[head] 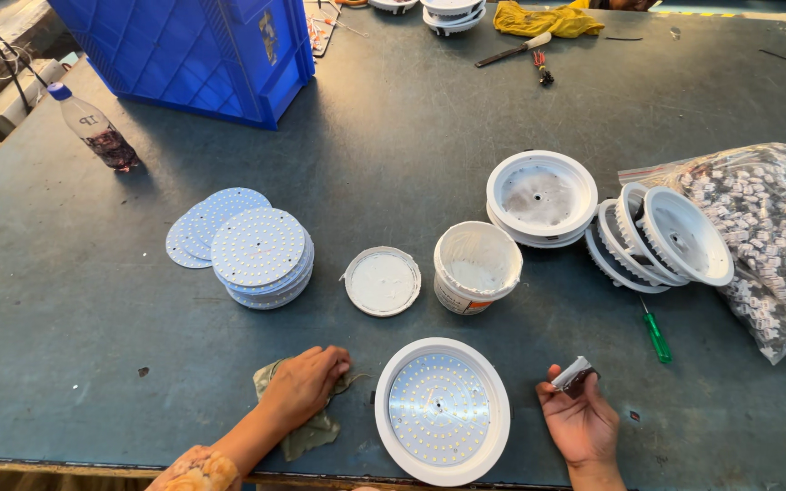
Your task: The person wipes a white plastic light housing with a cloth, then applies white paste from a container using a small spatula to the interior. They repeat this process on multiple housings and also apply paste to the back of circular LED boards before placing them into the housings.
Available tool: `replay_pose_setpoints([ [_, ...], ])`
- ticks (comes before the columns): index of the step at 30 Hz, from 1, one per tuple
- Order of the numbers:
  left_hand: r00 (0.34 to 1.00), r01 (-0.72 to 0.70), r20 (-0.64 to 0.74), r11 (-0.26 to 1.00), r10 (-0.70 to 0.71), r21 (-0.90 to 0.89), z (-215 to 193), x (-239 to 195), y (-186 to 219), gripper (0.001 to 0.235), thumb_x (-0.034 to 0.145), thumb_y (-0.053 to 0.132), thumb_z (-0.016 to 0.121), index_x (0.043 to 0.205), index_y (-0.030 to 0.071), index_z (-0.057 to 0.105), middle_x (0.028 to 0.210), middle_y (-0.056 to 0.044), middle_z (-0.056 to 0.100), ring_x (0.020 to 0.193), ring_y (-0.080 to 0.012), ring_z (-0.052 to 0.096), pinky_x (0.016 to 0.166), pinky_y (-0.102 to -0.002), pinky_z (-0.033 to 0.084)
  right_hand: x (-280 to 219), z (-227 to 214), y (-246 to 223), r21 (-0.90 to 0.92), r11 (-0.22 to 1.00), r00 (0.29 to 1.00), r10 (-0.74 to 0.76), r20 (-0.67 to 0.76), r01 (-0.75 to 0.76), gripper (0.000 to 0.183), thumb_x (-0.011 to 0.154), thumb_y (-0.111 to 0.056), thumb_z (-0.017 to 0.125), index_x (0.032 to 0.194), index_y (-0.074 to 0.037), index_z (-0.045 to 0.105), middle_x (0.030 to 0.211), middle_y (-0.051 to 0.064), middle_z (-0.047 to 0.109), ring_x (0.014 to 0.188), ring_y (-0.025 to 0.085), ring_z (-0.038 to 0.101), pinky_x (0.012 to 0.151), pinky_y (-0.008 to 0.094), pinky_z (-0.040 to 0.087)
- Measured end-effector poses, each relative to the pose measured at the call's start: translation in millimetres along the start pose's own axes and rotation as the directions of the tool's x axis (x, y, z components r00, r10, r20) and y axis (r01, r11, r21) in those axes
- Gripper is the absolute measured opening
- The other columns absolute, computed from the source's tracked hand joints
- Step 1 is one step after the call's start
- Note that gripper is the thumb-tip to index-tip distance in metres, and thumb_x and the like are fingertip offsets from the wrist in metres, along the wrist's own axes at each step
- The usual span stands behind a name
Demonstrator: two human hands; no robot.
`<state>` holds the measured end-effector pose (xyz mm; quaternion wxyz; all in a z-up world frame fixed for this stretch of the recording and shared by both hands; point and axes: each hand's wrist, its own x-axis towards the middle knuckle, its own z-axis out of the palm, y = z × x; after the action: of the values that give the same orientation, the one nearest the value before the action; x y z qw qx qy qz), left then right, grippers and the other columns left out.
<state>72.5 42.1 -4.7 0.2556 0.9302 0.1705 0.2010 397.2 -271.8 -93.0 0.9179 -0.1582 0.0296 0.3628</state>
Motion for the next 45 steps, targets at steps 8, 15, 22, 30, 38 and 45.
replay_pose_setpoints([
  [8, 0.944, 0.181, 0.227, 0.951, -0.239, 0.249, -4.2, 31.1, 30.0, 0.070, 0.077, 0.079, 0.059, 0.097, 0.012, 0.064, 0.063, -0.011, 0.068, 0.066, -0.0334, 0.068, 0.066, -0.047, 0.049, 0.2, 5.1, 0.1, -0.035, 0.999, 0.999, 0.019, 0.031, -0.018, 0.018, 0.102, -0.019, 0.066, 0.109, -0.004, 0.074, 0.108, 0.016, 0.076, 0.108, 0.029, 0.069, 0.087, 0.042, 0.046],
  [15, 0.812, 0.548, 0.259, 0.836, -0.524, -0.028, -32.2, 53.2, 41.9, 0.059, 0.083, 0.069, 0.057, 0.102, 0.015, 0.071, 0.063, -0.007, 0.073, 0.069, -0.0286, 0.075, 0.066, -0.042, 0.053, -1.1, 10.4, 0.2, -0.025, 0.999, 0.999, 0.027, 0.037, -0.027, 0.021, 0.102, -0.018, 0.066, 0.114, -0.002, 0.073, 0.108, 0.017, 0.076, 0.103, 0.028, 0.067, 0.086, 0.040, 0.047],
  [22, 0.916, 0.341, 0.186, 0.934, -0.356, 0.106, 6.4, 35.6, 60.2, 0.042, 0.096, 0.051, 0.059, 0.113, 0.014, 0.064, 0.079, -0.014, 0.073, 0.077, -0.0379, 0.070, 0.067, -0.050, 0.053, 1.5, 19.7, 1.6, -0.068, 0.996, 0.995, 0.056, 0.083, -0.050, 0.022, 0.103, -0.019, 0.065, 0.115, -0.003, 0.073, 0.110, 0.016, 0.076, 0.103, 0.027, 0.068, 0.089, 0.041, 0.048],
  [30, 0.943, 0.123, 0.296, 0.984, -0.156, 0.127, 51.5, 40.7, 49.4, 0.039, 0.102, 0.039, 0.054, 0.116, 0.003, 0.051, 0.078, -0.021, 0.071, 0.076, -0.0442, 0.068, 0.067, -0.055, 0.051, -1.6, 17.3, 0.7, -0.025, 0.999, 0.993, 0.045, 0.105, -0.043, 0.017, 0.105, -0.018, 0.065, 0.114, -0.005, 0.073, 0.113, 0.013, 0.076, 0.106, 0.026, 0.068, 0.089, 0.040, 0.047],
  [38, 0.978, 0.123, 0.201, 0.926, -0.053, -0.358, -50.5, 60.9, -4.9, 0.026, 0.102, 0.031, 0.057, 0.108, 0.005, 0.059, 0.085, -0.007, 0.072, 0.074, -0.0181, 0.070, 0.064, -0.036, 0.059, 0.6, 16.0, 1.4, -0.012, 0.999, 0.998, 0.052, 0.045, -0.052, 0.019, 0.103, -0.019, 0.065, 0.113, -0.005, 0.074, 0.109, 0.014, 0.076, 0.101, 0.025, 0.068, 0.085, 0.039, 0.046],
  [45, 0.799, 0.472, 0.012, 0.616, -0.601, -0.631, -65.9, 188.8, -70.7, 0.026, 0.099, 0.019, 0.051, 0.115, -0.002, 0.053, 0.080, -0.011, 0.068, 0.056, -0.0166, 0.065, 0.043, -0.031, 0.053, 4.1, 14.0, -1.2, 0.054, 0.996, 0.996, 0.070, 0.055, -0.073, 0.016, 0.103, -0.018, 0.065, 0.110, -0.007, 0.074, 0.108, 0.014, 0.077, 0.101, 0.025, 0.069, 0.085, 0.039, 0.046],
])
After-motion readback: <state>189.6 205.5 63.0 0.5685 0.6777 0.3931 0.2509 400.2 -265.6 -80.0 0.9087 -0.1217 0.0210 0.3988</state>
